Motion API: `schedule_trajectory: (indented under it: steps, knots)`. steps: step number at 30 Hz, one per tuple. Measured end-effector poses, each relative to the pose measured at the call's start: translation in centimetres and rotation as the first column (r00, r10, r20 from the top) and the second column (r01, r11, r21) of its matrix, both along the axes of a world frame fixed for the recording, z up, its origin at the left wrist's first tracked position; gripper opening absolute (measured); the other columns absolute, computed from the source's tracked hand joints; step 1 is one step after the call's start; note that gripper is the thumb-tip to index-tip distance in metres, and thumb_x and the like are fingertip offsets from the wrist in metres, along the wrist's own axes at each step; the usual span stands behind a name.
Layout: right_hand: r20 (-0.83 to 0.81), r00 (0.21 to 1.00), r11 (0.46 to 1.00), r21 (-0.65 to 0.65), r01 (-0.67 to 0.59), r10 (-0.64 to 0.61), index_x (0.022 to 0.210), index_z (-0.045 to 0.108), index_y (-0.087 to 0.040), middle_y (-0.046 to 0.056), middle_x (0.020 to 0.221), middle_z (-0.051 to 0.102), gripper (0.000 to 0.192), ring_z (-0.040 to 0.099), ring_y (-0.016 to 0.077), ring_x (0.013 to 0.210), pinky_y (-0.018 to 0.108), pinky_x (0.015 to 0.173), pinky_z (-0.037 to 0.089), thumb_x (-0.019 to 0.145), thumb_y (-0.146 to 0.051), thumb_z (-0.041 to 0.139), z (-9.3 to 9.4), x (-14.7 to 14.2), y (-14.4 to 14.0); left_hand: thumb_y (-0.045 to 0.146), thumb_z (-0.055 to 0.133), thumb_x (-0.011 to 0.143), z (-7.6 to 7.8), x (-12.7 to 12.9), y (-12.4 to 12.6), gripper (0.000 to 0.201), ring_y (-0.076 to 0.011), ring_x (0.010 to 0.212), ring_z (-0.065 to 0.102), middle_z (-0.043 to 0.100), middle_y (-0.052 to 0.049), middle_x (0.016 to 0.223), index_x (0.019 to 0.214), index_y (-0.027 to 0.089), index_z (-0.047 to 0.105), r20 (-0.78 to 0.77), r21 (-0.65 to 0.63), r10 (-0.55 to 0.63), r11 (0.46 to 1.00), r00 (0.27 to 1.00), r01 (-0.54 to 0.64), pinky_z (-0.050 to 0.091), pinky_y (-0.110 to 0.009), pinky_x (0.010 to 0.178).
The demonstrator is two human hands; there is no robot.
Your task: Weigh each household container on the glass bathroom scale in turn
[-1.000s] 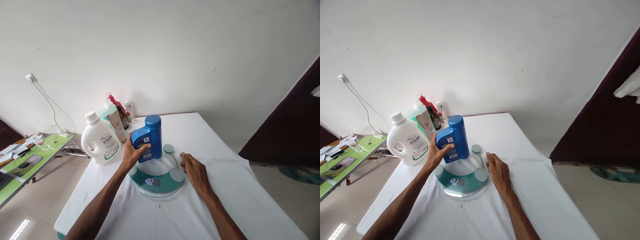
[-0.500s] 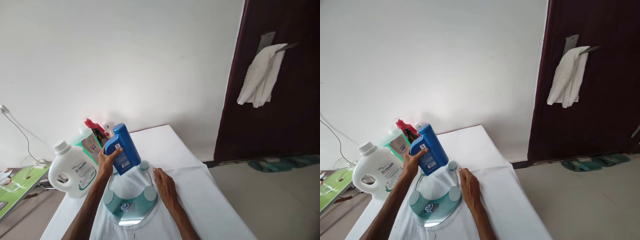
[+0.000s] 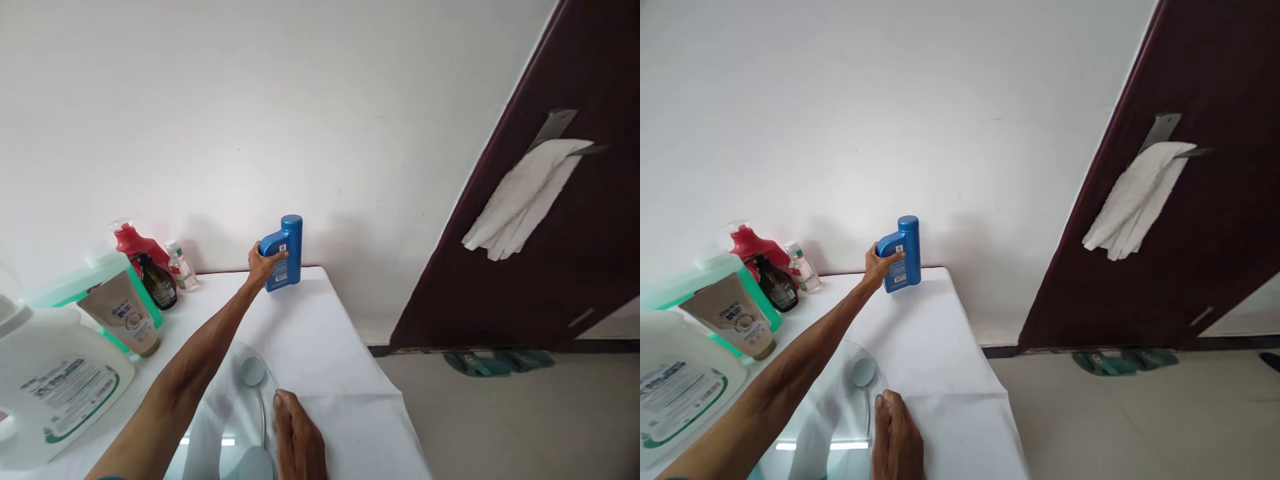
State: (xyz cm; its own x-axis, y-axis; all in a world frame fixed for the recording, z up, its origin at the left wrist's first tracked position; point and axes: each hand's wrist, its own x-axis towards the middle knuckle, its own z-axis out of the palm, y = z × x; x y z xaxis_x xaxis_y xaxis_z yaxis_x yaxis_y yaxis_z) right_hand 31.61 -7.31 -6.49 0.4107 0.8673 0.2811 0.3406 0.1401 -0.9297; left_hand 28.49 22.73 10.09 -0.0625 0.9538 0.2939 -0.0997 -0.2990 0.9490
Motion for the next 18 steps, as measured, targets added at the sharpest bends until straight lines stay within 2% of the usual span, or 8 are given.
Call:
schedule_trajectory:
  steps: [6,12,14,18]
  knots:
    - [-0.056,0.998,0.995,-0.098,-0.003,-0.003,0.111,0.082,-0.028,0.01,0.093,0.085,0.066,0.081,0.0285,0.08,0.034,0.075,0.065,0.113,-0.078,0.039,0.9,0.1,-0.9,0.042,0.108,0.053,-2.3,2.5,4.1,0.062,-0.0188,0.082,0.065,0.072,-0.001,0.09,0.093,0.021,0.065,-0.022,0.008,0.055,0.998,0.998,-0.055,0.057,-0.035,0.079]
    - [0.02,0.999,0.982,-0.185,-0.046,0.051,0.125,0.082,-0.024,0.016,0.123,0.087,0.067,0.085,0.0331,0.107,0.037,0.09,0.066,0.114,-0.075,0.039,0.7,1.0,-1.7,0.033,0.106,0.062,-4.1,2.6,5.0,0.055,-0.0207,0.091,0.068,0.077,-0.005,0.099,0.1,0.019,0.07,-0.061,0.011,0.089,0.996,0.994,-0.089,0.058,-0.034,0.086]
    - [0.051,0.996,0.977,-0.204,-0.061,0.073,0.125,0.082,-0.024,0.017,0.122,0.086,0.069,0.084,0.0343,0.108,0.039,0.091,0.066,0.113,-0.077,0.04,0.5,1.8,-1.8,0.03,0.106,0.065,-4.5,2.5,4.9,0.053,-0.0226,0.096,0.071,0.079,-0.008,0.106,0.104,0.018,0.071,-0.132,0.004,0.098,0.995,0.986,-0.099,0.058,-0.035,0.09]
    - [0.091,0.983,0.969,-0.204,-0.139,0.16,0.121,0.082,-0.025,0.017,0.114,0.087,0.07,0.084,0.0342,0.094,0.04,0.077,0.066,0.11,-0.081,0.041,0.5,3.4,-1.3,0.035,0.105,0.07,-5.1,1.8,4.7,0.058,-0.031,0.112,0.075,0.081,-0.017,0.121,0.115,0.017,0.074,-0.28,-0.124,0.06,0.987,0.958,-0.098,0.058,-0.043,0.101]
